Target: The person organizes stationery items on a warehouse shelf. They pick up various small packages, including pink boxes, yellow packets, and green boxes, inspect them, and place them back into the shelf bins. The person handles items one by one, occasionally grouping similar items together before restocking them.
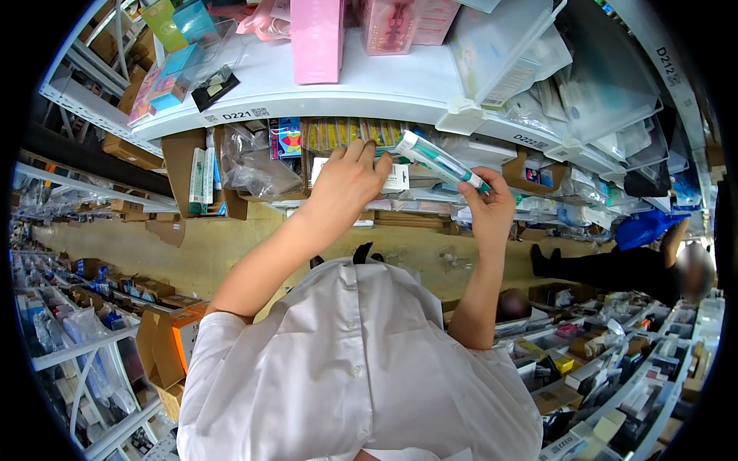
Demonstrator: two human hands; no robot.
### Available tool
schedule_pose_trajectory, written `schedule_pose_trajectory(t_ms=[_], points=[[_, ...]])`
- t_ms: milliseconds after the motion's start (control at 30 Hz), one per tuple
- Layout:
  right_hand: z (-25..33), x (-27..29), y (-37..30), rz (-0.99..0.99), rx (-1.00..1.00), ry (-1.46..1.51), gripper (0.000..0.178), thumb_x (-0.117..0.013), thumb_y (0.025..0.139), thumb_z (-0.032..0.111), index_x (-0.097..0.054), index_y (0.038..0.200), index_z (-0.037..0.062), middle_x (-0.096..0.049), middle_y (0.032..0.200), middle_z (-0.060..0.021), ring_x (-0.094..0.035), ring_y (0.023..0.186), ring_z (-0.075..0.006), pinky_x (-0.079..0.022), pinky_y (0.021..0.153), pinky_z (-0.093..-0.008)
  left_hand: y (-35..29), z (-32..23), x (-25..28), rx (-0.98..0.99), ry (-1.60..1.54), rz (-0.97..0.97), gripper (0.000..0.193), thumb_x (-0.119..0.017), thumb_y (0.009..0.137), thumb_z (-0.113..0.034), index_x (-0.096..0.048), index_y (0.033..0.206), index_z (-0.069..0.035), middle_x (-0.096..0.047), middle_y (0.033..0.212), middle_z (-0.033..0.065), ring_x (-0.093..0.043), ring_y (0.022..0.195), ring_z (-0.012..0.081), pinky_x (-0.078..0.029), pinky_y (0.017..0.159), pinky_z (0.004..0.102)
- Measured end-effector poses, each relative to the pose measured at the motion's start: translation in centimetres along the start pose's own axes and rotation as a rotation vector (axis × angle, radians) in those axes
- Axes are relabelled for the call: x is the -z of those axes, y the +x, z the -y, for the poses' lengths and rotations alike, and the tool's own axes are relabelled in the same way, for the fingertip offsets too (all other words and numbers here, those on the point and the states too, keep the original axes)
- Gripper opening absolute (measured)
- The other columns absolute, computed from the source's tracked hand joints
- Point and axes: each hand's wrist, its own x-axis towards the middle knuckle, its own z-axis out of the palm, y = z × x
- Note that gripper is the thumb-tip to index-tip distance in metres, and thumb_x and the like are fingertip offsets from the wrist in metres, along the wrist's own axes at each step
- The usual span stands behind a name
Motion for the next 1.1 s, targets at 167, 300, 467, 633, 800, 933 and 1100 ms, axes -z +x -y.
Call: schedule_pose_trajectory(t_ms=[167, 300, 467, 633, 800, 933, 1100], points=[[0.2, -1.6, 0.9, -0.011, 0.246, -0.134, 0.027, -0.084, 0.091, -0.001, -0.074, 0.115, 0.0003, -0.076, 0.106, -0.0072, -0.069, 0.092, -0.0160, -0.054, 0.082, -0.0281, 0.9, 0.8, -2.8, -0.055, 0.033, -0.006, 0.044, -0.076, 0.085, -0.013, -0.069, 0.127, -0.004, -0.072, 0.124, 0.0191, -0.066, 0.121, 0.0337, -0.058, 0.097, 0.0431], [0.0, -3.2, 2.3, -0.026, 0.374, -0.211, 0.027, -0.084, 0.087, -0.002, -0.074, 0.112, 0.0002, -0.077, 0.109, -0.0112, -0.072, 0.098, -0.0238, -0.055, 0.091, -0.0317, 1.0, 0.6, -2.7, -0.047, 0.023, 0.067, 0.038, -0.073, 0.086, -0.011, -0.071, 0.123, -0.006, -0.073, 0.118, 0.0121, -0.068, 0.115, 0.0299, -0.058, 0.091, 0.0414], [-1.1, -4.1, 4.2, 0.025, 0.338, -0.193, 0.026, -0.085, 0.087, -0.001, -0.075, 0.111, 0.0002, -0.077, 0.109, -0.0123, -0.072, 0.099, -0.0245, -0.054, 0.092, -0.0326, 0.2, 0.0, -2.8, -0.066, 0.026, 0.025, 0.039, -0.077, 0.082, -0.012, -0.070, 0.121, -0.009, -0.071, 0.114, 0.0062, -0.070, 0.108, 0.0272, -0.057, 0.089, 0.0399], [-0.5, -4.5, 5.4, 0.144, 0.305, -0.331, 0.027, -0.085, 0.087, 0.003, -0.075, 0.112, 0.0016, -0.077, 0.109, -0.0134, -0.073, 0.099, -0.0269, -0.055, 0.090, -0.0339, -0.3, -0.4, -2.7, -0.040, -0.004, 0.037, 0.046, -0.081, 0.076, -0.014, -0.069, 0.121, -0.010, -0.070, 0.111, 0.0065, -0.071, 0.105, 0.0271, -0.056, 0.090, 0.0398], [-0.2, -4.6, 6.4, 0.237, 0.282, -0.394, 0.029, -0.084, 0.090, 0.009, -0.076, 0.117, 0.0030, -0.079, 0.109, -0.0163, -0.074, 0.098, -0.0327, -0.056, 0.089, -0.0388, -0.3, -0.4, -3.1, -0.021, -0.028, 0.006, 0.046, -0.080, 0.077, -0.012, -0.068, 0.122, -0.010, -0.070, 0.108, 0.0074, -0.072, 0.102, 0.0284, -0.056, 0.090, 0.0404], [2.5, -5.3, 7.0, 0.343, 0.125, -0.492, 0.031, -0.081, 0.095, 0.015, -0.077, 0.123, 0.0044, -0.079, 0.109, -0.0195, -0.074, 0.099, -0.0373, -0.056, 0.088, -0.0419, -0.6, -0.3, -3.4, -0.041, -0.009, -0.094, 0.045, -0.079, 0.078, -0.011, -0.068, 0.121, -0.009, -0.071, 0.114, 0.0094, -0.072, 0.104, 0.0280, -0.056, 0.090, 0.0410], [-0.3, -5.6, 8.8, 0.344, 0.253, -0.526, 0.031, -0.081, 0.095, 0.020, -0.078, 0.124, 0.0066, -0.075, 0.091, -0.0160, -0.070, 0.084, -0.0277, -0.054, 0.078, -0.0380, -0.8, -0.5, -2.8, -0.026, -0.045, -0.023, 0.049, -0.081, 0.078, -0.012, -0.066, 0.124, -0.008, -0.073, 0.128, 0.0136, -0.072, 0.111, 0.0287, -0.055, 0.092, 0.0410]])
